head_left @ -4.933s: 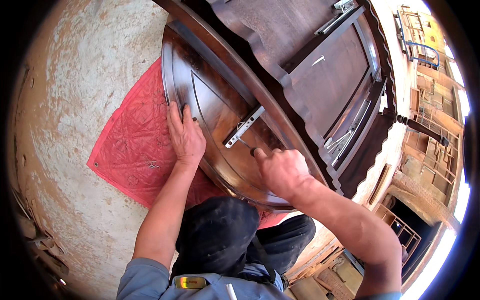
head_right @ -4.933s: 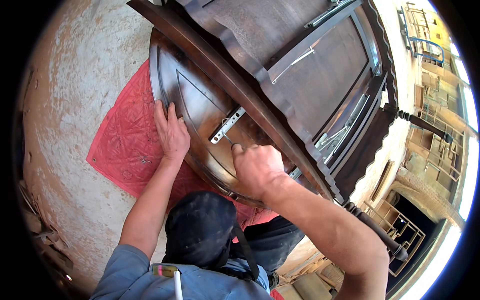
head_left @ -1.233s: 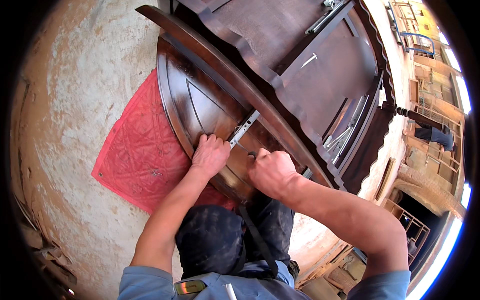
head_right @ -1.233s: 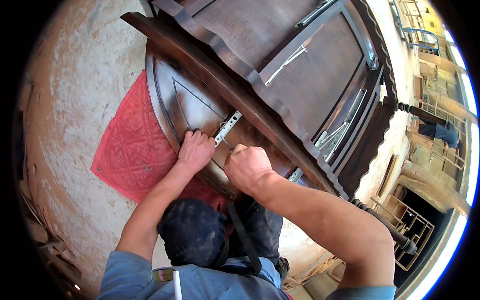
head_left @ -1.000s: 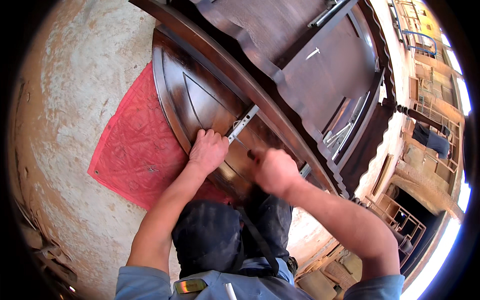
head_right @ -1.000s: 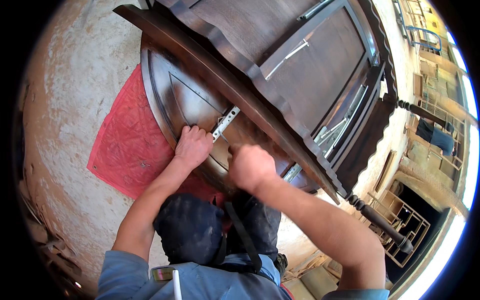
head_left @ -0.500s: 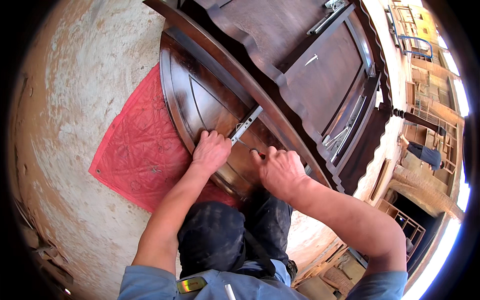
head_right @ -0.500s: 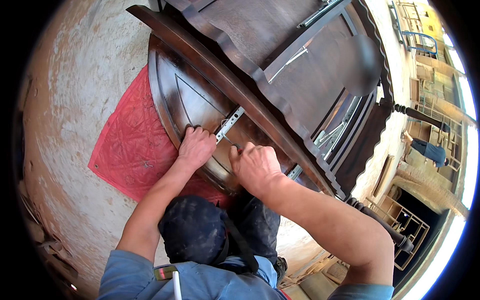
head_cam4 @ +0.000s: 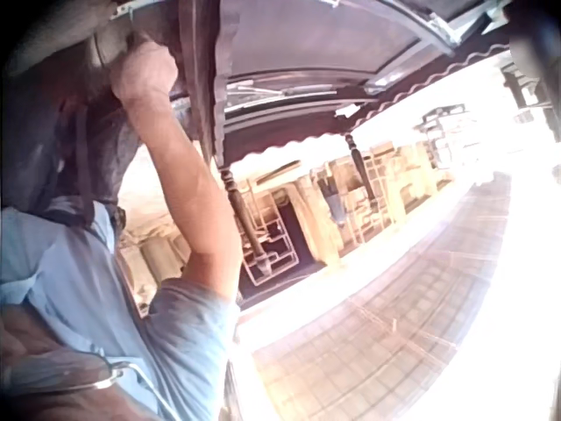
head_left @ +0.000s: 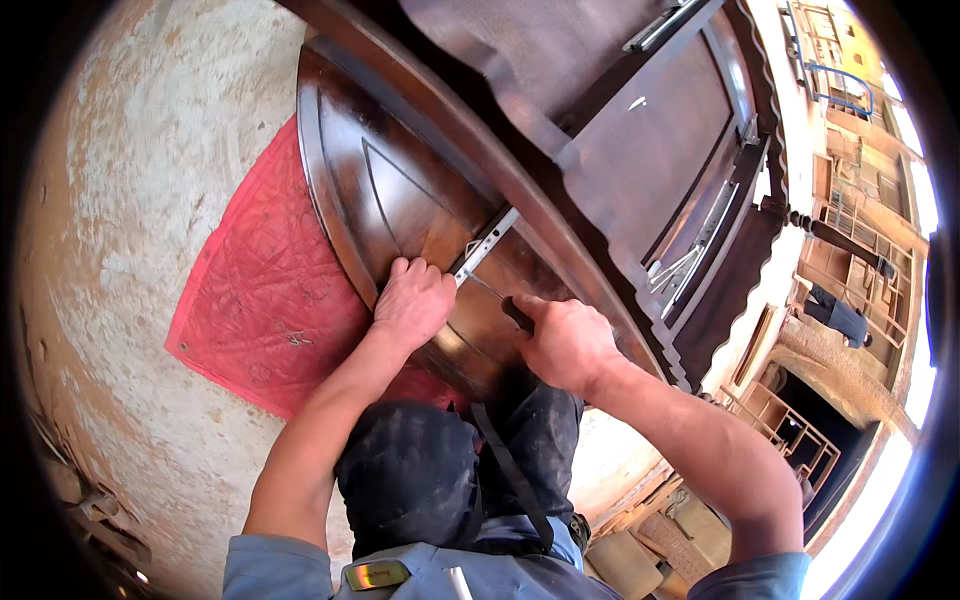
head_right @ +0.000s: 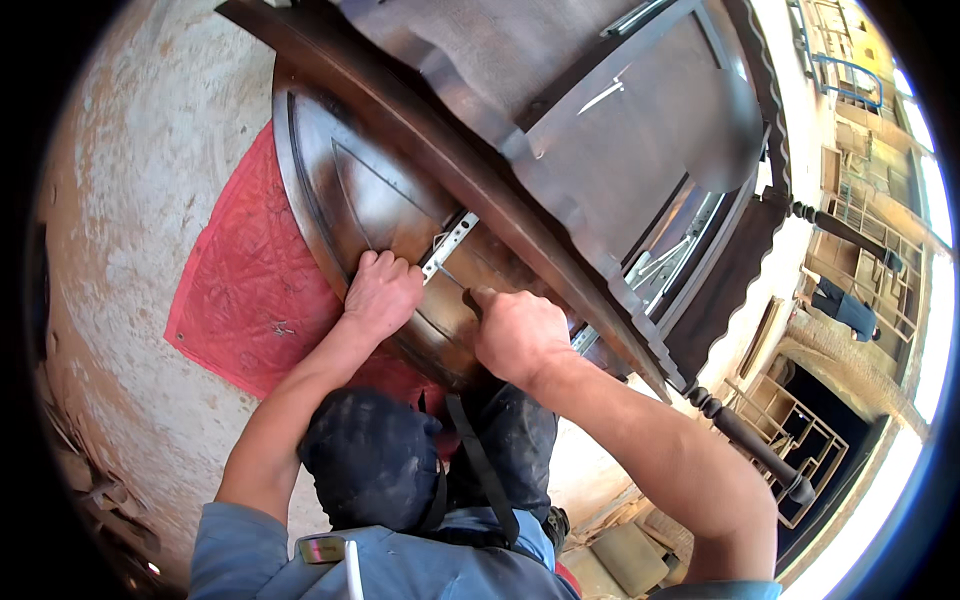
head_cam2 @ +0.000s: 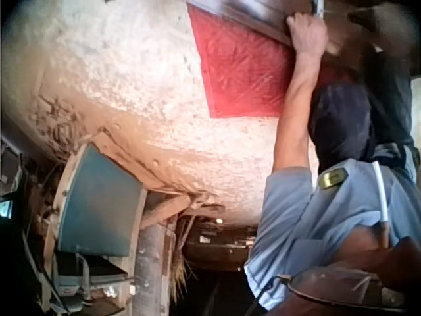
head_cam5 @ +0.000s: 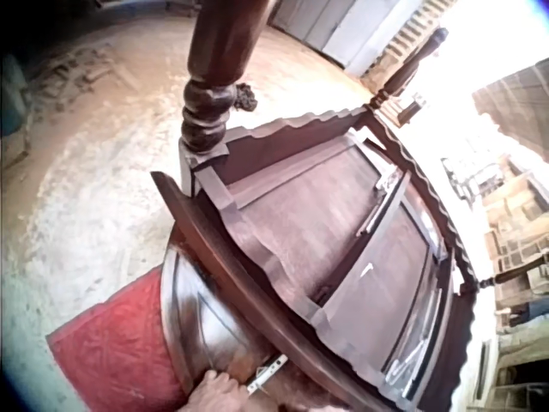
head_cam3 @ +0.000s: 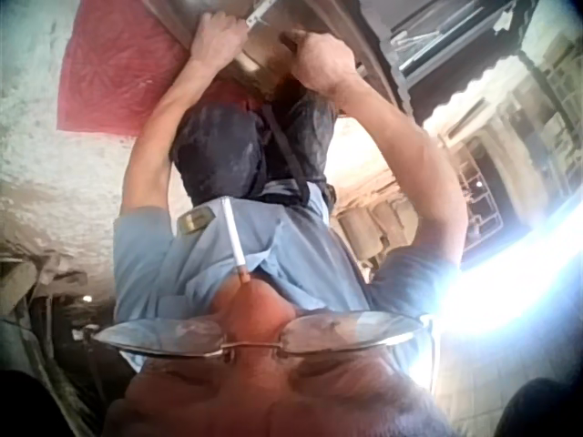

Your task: The person positions metal hinges on the underside of an overturned wooden table and secures them with a screwdriver. The person repeatedly aligns the hinges and tightens screws to attach them to the table.

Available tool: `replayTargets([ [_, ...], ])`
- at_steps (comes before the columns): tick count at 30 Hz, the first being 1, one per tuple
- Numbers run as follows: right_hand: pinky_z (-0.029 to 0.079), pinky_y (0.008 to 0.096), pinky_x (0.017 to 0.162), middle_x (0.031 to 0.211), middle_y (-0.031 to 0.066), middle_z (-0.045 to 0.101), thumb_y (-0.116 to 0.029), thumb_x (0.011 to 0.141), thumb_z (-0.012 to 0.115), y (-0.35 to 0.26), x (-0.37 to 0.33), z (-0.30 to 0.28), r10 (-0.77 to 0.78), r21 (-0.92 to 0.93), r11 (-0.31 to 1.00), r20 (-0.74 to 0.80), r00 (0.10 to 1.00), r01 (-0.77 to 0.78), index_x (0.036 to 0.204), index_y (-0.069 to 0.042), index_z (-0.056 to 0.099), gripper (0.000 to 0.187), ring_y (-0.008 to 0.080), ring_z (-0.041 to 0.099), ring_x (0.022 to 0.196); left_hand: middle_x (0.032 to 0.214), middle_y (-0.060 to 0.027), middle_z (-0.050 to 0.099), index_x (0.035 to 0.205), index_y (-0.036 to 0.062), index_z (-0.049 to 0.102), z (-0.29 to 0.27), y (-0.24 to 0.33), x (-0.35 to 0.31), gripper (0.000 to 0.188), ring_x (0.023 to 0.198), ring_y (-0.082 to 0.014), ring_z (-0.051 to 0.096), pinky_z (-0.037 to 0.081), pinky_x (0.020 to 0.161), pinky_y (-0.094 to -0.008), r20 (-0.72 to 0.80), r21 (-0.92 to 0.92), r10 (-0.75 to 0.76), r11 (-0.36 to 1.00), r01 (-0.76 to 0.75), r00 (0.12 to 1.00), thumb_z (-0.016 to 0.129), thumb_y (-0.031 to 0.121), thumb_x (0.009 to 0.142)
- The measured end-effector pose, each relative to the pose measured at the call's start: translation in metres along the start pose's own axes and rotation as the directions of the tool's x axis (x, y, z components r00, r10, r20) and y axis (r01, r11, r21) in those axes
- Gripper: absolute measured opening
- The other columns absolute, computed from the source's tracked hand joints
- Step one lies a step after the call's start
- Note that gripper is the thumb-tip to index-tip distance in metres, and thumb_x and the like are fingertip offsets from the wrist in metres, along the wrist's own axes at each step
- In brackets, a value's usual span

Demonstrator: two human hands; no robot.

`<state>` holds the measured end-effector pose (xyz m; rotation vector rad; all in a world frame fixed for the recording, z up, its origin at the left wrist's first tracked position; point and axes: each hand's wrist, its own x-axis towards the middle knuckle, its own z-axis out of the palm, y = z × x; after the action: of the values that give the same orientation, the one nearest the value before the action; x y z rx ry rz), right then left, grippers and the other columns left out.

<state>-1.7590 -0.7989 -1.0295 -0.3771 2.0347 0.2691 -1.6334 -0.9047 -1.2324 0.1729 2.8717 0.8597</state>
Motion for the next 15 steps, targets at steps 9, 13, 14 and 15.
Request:
replayTargets([
  [9,0.056,0.0463,0.073,0.085,0.024,0.07,-0.02,0.09,0.057,0.01,0.001,0.02,-0.182,-0.327,0.932,-0.055,0.982,0.155,0.135,-0.009,0.056,0.046,0.0373,0.071,0.086,0.074,-0.0064,0.064,0.075,0.0111,0.066,-0.003,0.0,0.013,0.012,0.081,-0.0246,0.06,0.041,0.078,-0.0407,-0.053,0.062,0.013,0.998,-0.01,0.999,0.061,0.015,0.084],
  [13,0.056,0.046,0.071,0.082,0.022,0.071,-0.016,0.089,0.056,-0.002,0.0,0.016,-0.154,-0.257,0.955,0.006,0.988,0.151,0.134,-0.007,0.056,0.047,0.0366,0.072,0.082,0.075,-0.0064,0.064,0.076,0.0109,0.066,-0.002,-0.001,0.01,0.012,0.082,-0.0246,0.06,0.041,0.079,-0.0411,0.006,0.027,-0.006,1.0,0.006,1.0,0.06,0.016,0.085],
  [14,0.056,0.0463,0.071,0.082,0.0216,0.071,-0.016,0.089,0.056,-0.001,0.0,0.013,-0.146,-0.243,0.959,0.014,0.989,0.145,0.134,-0.007,0.056,0.046,0.0369,0.072,0.082,0.075,-0.0064,0.064,0.076,0.0109,0.066,-0.003,-0.001,0.011,0.012,0.082,-0.0246,0.06,0.041,0.079,-0.0412,0.028,0.023,-0.012,1.0,0.011,1.0,0.06,0.016,0.085],
  [15,0.056,0.0465,0.071,0.082,0.0212,0.071,-0.016,0.089,0.056,0.001,0.001,0.009,-0.139,-0.229,0.963,0.022,0.99,0.14,0.134,-0.007,0.056,0.046,0.0372,0.072,0.081,0.075,-0.0064,0.064,0.076,0.011,0.066,-0.004,-0.001,0.01,0.012,0.082,-0.0247,0.06,0.041,0.079,-0.0413,0.019,0.014,-0.012,1.0,0.011,1.0,0.06,0.016,0.086],
])
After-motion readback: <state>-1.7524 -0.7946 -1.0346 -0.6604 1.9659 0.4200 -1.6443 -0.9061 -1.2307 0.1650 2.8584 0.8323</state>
